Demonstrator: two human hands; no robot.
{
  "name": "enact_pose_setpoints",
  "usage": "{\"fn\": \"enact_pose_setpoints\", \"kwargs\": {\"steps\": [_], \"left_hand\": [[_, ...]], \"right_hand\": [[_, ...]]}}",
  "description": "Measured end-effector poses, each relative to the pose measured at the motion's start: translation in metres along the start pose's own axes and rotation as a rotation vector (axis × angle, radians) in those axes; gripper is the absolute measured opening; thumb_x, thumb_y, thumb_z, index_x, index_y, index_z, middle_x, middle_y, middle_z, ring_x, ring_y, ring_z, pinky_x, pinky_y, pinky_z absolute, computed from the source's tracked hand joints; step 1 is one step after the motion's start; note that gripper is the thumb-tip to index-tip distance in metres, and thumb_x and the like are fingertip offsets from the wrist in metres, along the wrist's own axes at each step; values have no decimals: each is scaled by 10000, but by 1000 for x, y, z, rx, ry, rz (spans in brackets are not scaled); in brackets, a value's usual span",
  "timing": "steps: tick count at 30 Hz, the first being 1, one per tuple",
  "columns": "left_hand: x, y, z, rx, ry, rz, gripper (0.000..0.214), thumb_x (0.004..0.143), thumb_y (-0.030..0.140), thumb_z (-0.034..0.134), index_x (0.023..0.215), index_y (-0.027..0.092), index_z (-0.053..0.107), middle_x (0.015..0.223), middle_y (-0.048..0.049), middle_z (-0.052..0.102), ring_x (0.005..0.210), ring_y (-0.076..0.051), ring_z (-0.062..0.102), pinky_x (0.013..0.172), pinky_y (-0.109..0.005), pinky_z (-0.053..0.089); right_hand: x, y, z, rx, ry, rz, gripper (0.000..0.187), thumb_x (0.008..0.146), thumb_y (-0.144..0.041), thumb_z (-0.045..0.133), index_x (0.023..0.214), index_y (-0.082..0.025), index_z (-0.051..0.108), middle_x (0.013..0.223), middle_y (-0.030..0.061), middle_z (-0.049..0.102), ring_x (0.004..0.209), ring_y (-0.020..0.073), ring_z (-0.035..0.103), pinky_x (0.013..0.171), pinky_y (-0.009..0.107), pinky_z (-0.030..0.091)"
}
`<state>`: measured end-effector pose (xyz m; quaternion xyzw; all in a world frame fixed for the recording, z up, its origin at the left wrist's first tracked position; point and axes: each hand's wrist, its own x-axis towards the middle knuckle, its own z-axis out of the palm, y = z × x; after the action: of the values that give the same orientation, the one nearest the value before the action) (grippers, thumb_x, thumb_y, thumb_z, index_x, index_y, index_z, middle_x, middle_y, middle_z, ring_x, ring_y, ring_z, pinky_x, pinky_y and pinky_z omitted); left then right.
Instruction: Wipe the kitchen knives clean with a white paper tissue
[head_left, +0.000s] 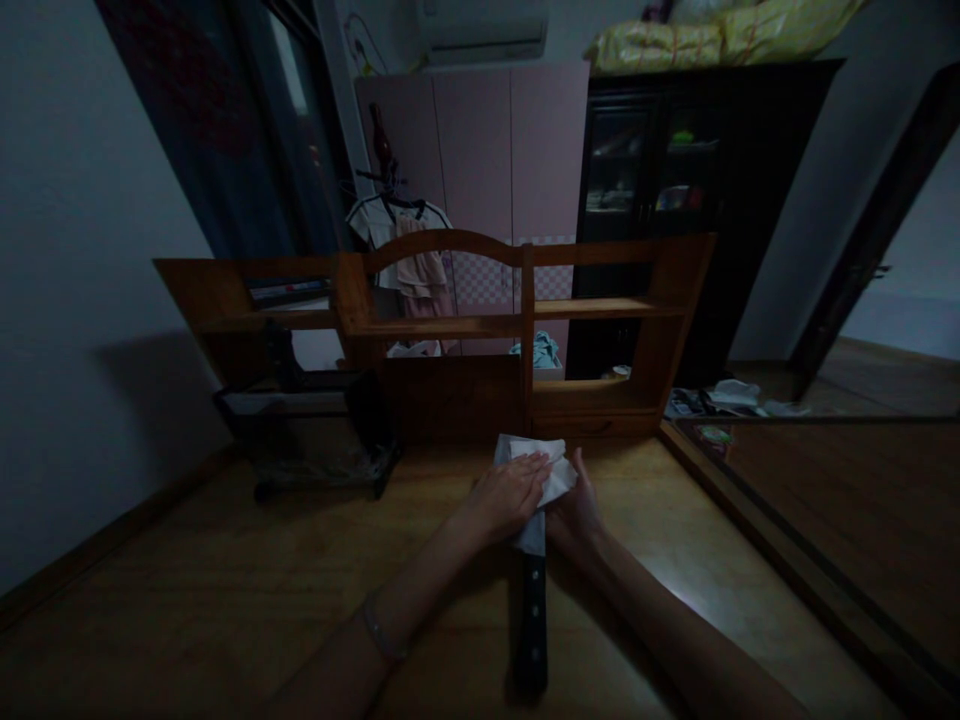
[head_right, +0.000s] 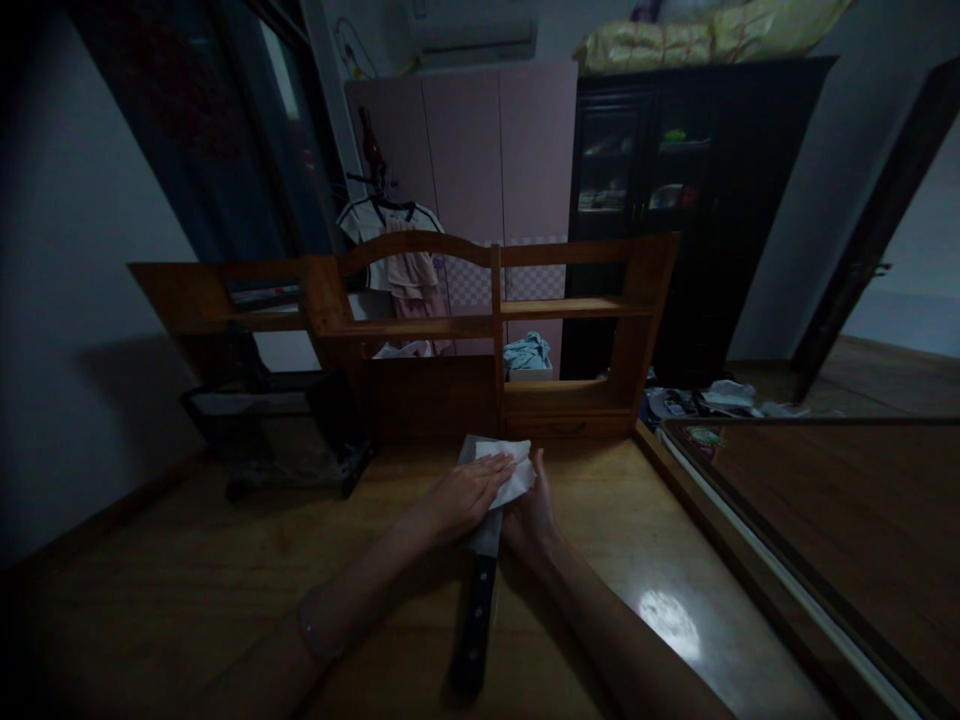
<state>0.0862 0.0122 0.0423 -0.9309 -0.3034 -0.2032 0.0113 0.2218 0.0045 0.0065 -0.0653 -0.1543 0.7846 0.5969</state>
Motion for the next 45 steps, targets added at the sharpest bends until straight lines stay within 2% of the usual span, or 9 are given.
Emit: {"fn": "enact_pose_setpoints", "kwargs": {"steps": [4, 9, 14, 24, 29, 36, 39, 41, 45], "left_hand": [[7, -1, 1, 27, 5, -2, 458, 973, 270, 198, 1337, 166, 457, 1414, -46, 437, 1327, -139, 358, 1125, -322, 261], [14, -9, 5, 55, 14, -4, 459, 973, 270, 198, 1345, 171, 449, 1423, -49, 426, 1329, -146, 355, 1122, -330, 261], [15, -17, 6, 79, 8, -12, 464, 977, 287, 183, 1348, 182, 441, 1427, -42, 421, 1325, -145, 362, 1117, -331, 266], [17, -22, 3, 146, 21, 41, 456, 970, 255, 208, 1342, 143, 445, 1419, -68, 430, 1333, -137, 345, 1125, -310, 245], [3, -26, -6, 148, 40, -5, 456, 965, 253, 215, 1350, 150, 436, 1425, -63, 418, 1331, -134, 349, 1124, -320, 267], [-37, -22, -19, 84, 67, -62, 446, 965, 224, 240, 1379, 163, 395, 1458, -62, 361, 1360, -149, 287, 1132, -352, 278], [-51, -10, -22, 33, 32, -16, 443, 962, 205, 249, 1378, 173, 398, 1460, -60, 358, 1361, -150, 286, 1129, -354, 288], [-58, 1, -23, 3, -10, 54, 452, 956, 195, 259, 1392, 172, 378, 1467, -64, 343, 1364, -156, 279, 1129, -358, 285], [-57, 18, -23, -23, -78, 130, 471, 950, 196, 260, 1412, 171, 345, 1467, -69, 342, 1357, -172, 300, 1126, -382, 286]], "right_hand": [[-4, -2, 6, -19, 34, 34, 464, 898, -531, 400, 1077, -163, 619, 1013, 86, 703, 1069, 239, 606, 945, 405, 460], [-6, -1, 7, -63, -43, 89, 544, 867, -608, 390, 1137, -180, 590, 1088, 94, 677, 1125, 253, 570, 971, 444, 425], [-6, 0, 8, -101, -59, 129, 608, 847, -655, 374, 1152, -171, 578, 1092, 109, 674, 1111, 268, 576, 967, 467, 416], [-3, -2, 12, -176, -57, 122, 601, 853, -632, 386, 1160, -151, 572, 1046, 122, 689, 1051, 284, 607, 931, 479, 436], [-3, -5, 5, -180, -66, 135, 631, 860, -647, 355, 1174, -139, 559, 1040, 128, 691, 1016, 282, 628, 904, 471, 459], [-7, -7, 7, -249, -70, 143, 669, 855, -662, 343, 1176, -116, 557, 1038, 148, 689, 984, 279, 644, 880, 453, 482], [-6, -8, 3, -252, -47, 144, 648, 849, -657, 367, 1156, -123, 567, 996, 133, 699, 962, 279, 653, 883, 463, 480], [-3, -8, -1, -237, -13, 147, 581, 855, -632, 389, 1084, -143, 604, 878, 100, 718, 899, 266, 672, 884, 464, 482], [-1, -7, -6, -230, 36, 154, 489, 859, -602, 417, 941, -180, 650, 675, 50, 700, 795, 249, 689, 865, 453, 497]]}}
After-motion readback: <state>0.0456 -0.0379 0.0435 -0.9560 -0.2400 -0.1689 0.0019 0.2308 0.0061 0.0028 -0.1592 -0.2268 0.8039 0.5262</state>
